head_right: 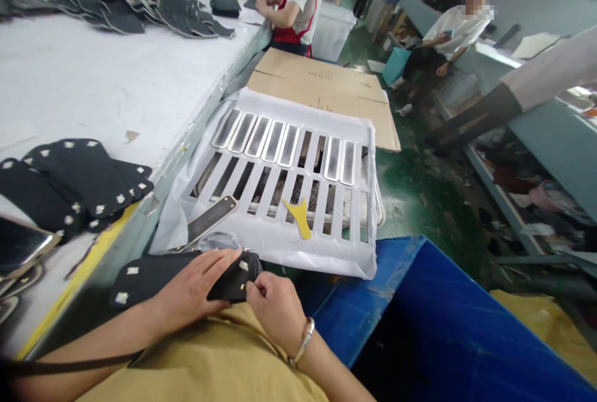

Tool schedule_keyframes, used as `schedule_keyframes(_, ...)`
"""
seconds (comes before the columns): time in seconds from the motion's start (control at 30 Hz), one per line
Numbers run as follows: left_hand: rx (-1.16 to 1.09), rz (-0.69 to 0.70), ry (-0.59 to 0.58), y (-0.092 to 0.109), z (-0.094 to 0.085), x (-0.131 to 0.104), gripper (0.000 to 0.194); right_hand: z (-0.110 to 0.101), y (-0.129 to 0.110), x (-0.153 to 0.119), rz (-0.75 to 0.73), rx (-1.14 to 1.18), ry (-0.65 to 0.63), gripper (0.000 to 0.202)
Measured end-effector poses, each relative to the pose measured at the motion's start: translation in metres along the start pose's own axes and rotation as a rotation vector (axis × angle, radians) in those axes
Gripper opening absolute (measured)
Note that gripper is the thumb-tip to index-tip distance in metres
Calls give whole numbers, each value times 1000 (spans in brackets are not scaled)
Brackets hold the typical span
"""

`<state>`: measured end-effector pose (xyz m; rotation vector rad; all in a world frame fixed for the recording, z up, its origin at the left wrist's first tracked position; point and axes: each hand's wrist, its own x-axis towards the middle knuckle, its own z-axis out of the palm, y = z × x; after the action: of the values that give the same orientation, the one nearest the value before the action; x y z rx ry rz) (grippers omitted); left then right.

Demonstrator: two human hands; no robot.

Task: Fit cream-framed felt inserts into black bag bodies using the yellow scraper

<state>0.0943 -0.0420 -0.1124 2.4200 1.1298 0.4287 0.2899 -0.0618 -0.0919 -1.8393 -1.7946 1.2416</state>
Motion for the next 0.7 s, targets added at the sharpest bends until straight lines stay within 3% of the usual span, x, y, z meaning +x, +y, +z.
schedule_keyframes(0.2, 63, 13, -20, 1, 1, -3, 78, 1, 12, 4, 158, 117, -113, 34)
schedule_keyframes(0.37, 156, 52, -66, 1, 1, -1, 67, 2, 13, 7, 162, 116, -129, 33)
schedule_keyframes(0.7, 193, 57, -133, 3, 0, 6, 67, -2, 14, 13, 171, 41, -161, 32)
